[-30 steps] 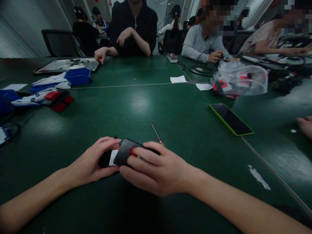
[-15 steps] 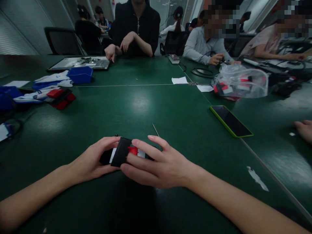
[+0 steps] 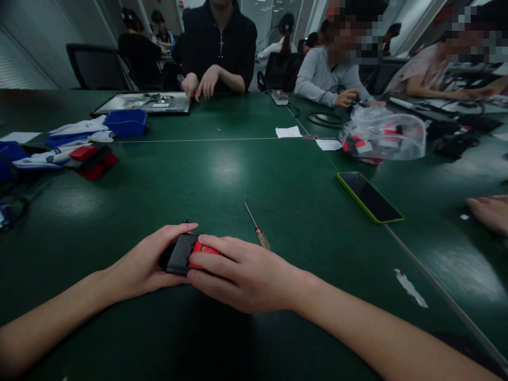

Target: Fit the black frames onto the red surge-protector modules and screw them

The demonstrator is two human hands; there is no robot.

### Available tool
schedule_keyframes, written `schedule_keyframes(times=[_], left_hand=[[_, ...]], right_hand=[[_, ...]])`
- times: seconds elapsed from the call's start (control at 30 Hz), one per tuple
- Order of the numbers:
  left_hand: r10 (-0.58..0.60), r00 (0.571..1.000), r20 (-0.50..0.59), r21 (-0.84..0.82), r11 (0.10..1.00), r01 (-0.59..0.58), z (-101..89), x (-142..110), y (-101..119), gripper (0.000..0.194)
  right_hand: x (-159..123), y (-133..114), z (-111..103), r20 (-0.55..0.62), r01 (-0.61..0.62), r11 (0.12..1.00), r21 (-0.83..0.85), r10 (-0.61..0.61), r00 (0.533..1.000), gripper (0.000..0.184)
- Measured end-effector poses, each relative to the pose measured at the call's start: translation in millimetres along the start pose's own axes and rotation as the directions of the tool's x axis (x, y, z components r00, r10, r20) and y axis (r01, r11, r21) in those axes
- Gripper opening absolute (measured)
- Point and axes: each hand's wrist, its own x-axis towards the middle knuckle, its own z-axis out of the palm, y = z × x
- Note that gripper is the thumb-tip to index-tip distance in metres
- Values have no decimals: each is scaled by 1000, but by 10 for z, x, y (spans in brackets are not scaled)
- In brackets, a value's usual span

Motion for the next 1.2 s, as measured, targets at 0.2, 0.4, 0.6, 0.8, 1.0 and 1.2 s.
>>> schedule_keyframes(times=[0.2,0.4,0.6,0.8,1.0,1.2], left_hand=[[83,997,-6,-35,996,-83,-10,17,-28,81],[77,996,-41,-67,995,-80,-19,49,-13,59],[95,993,-66,-47,994,-98,-40,63,25,54],[104,990,-100,-45,993,-109,-46,65,38,53],[84,996,-25,-23,996,-84,-74,91,51,44],[80,996,30,-39,996,-78,-98,121,67,46]], right_hand=[[-3,-4,3,9,-42,999,14,41,999,29],[-53,-8,48,110,-122,991,56,115,987,37],[-57,6,29,191,-166,985,54,153,970,42],[-71,3,51,167,-140,990,-6,139,976,41],[-80,8,80,174,-137,991,-5,136,975,47],[-76,10,85,249,-164,986,28,152,956,51]])
